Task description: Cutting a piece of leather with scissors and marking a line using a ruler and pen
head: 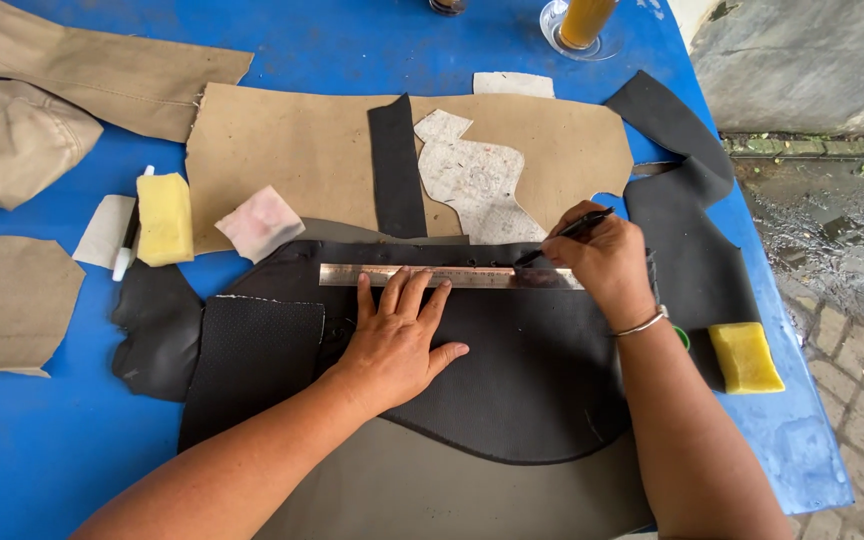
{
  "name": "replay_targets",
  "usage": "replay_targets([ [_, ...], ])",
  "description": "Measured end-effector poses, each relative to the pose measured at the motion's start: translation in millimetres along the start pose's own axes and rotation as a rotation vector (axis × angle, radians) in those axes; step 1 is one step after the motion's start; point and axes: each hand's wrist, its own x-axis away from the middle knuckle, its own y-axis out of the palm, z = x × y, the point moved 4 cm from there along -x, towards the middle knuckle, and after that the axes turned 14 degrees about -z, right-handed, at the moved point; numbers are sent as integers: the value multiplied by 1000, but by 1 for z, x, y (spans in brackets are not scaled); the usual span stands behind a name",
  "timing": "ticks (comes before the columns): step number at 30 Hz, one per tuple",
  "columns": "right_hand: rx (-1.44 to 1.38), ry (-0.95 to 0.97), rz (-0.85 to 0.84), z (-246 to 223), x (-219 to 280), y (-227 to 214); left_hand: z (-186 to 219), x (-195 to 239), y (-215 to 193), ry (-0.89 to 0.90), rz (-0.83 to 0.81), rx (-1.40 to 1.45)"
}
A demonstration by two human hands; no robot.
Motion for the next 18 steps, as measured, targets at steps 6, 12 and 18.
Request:
replay_targets([
  [6, 52, 57, -24, -7, 6, -13, 2, 0, -2, -6, -11, -8],
  [12, 272, 53, 71, 35, -10, -34, 3, 1, -7, -9, -21, -26],
  [18, 435, -118, 130, 12, 5, -21, 1, 0, 0, -22, 7, -37],
])
